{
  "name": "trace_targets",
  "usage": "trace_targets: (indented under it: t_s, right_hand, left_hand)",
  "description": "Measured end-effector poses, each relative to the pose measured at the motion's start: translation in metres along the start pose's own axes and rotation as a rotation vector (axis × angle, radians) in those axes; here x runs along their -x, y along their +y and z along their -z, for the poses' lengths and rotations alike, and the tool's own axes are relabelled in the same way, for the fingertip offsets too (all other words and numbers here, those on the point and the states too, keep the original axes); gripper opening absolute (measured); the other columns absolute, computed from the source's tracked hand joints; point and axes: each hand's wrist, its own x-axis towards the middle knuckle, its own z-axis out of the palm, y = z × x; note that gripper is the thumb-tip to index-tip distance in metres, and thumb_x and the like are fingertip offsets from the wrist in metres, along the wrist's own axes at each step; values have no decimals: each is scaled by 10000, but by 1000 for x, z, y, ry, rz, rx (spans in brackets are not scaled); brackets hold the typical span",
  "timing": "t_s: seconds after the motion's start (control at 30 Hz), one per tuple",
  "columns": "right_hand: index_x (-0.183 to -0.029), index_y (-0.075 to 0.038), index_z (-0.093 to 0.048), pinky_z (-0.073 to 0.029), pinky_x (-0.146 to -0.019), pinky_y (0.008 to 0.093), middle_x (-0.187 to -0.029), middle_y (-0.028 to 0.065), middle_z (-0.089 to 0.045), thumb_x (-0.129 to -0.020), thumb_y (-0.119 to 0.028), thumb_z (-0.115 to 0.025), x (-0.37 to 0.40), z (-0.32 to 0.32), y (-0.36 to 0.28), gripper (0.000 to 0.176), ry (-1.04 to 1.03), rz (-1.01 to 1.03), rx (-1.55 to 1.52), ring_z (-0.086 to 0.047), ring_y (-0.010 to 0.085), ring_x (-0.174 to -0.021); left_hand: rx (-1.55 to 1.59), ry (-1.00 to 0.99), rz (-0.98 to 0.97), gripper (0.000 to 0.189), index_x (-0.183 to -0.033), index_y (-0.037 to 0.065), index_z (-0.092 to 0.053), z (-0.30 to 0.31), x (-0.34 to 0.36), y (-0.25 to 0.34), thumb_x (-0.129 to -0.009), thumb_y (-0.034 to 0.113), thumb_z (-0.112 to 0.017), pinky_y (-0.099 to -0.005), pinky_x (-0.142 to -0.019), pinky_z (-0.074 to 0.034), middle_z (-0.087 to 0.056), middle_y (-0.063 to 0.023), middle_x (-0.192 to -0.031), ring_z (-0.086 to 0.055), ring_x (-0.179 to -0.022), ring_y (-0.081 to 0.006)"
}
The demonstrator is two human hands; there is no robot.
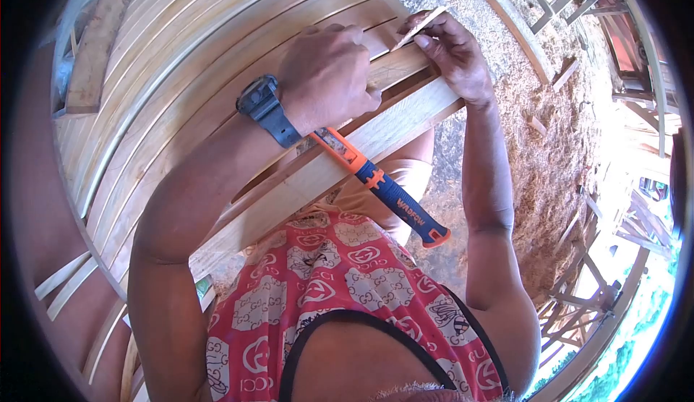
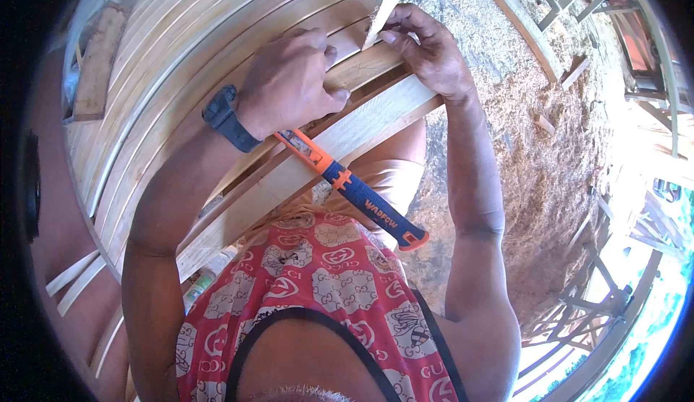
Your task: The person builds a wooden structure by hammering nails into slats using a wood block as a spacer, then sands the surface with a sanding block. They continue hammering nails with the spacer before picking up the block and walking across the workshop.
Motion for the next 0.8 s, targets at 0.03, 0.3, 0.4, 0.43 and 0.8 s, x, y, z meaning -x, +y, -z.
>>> trace_targets:
  t_s: [0.03, 0.3, 0.4, 0.43, 0.8]
  right_hand:
    - [-1166, -40, -618, -502, -898, 292, -1039, 40, -688, -962, -43, -630, 0, 0, 0, 204, 0, -2, 12, -633, 128, -1000]
    - [-1118, -26, -648, -504, -884, 295, -984, 49, -703, -947, -22, -640, -2, -4, -12, 172, -1, -6, 65, -640, 131, -961]
    - [-1093, -17, -667, -506, -877, 288, -976, 52, -709, -938, -20, -652, -3, -1, -10, 155, -9, -15, 94, -641, 128, -948]
    - [-1081, -11, -674, -510, -871, 279, -978, 54, -713, -936, -18, -655, -3, 3, -8, 146, -33, -4, 160, -644, 123, -944]
    - [-1163, -94, -687, -562, -896, 311, -1082, 118, -729, -921, 30, -612, -8, 31, -36, 282, -165, 213, -110, -691, 202, -1007]
  left_hand:
    - [-8, 6, -7, 421, -960, -51, -710, 0, 1, 2, -725, 290, -784, -401, -803, -543, -630, -130, -935, -656, -872, -292]
    - [7, 34, -14, 427, -947, -54, -718, 0, 2, 1, -722, 302, -786, -396, -827, -538, -631, -118, -949, -657, -883, -278]
    - [15, 56, -23, 427, -948, -51, -721, -3, 3, -1, -721, 304, -794, -401, -823, -537, -632, -119, -940, -658, -878, -284]
    - [20, 59, -20, 416, -939, -46, -722, -3, 3, -2, -723, 302, -797, -404, -821, -535, -634, -119, -933, -658, -876, -286]
    - [35, 62, 0, 322, -851, 4, -712, -3, 5, -4, -733, 293, -792, -413, -885, -505, -645, -107, -935, -649, -940, -268]
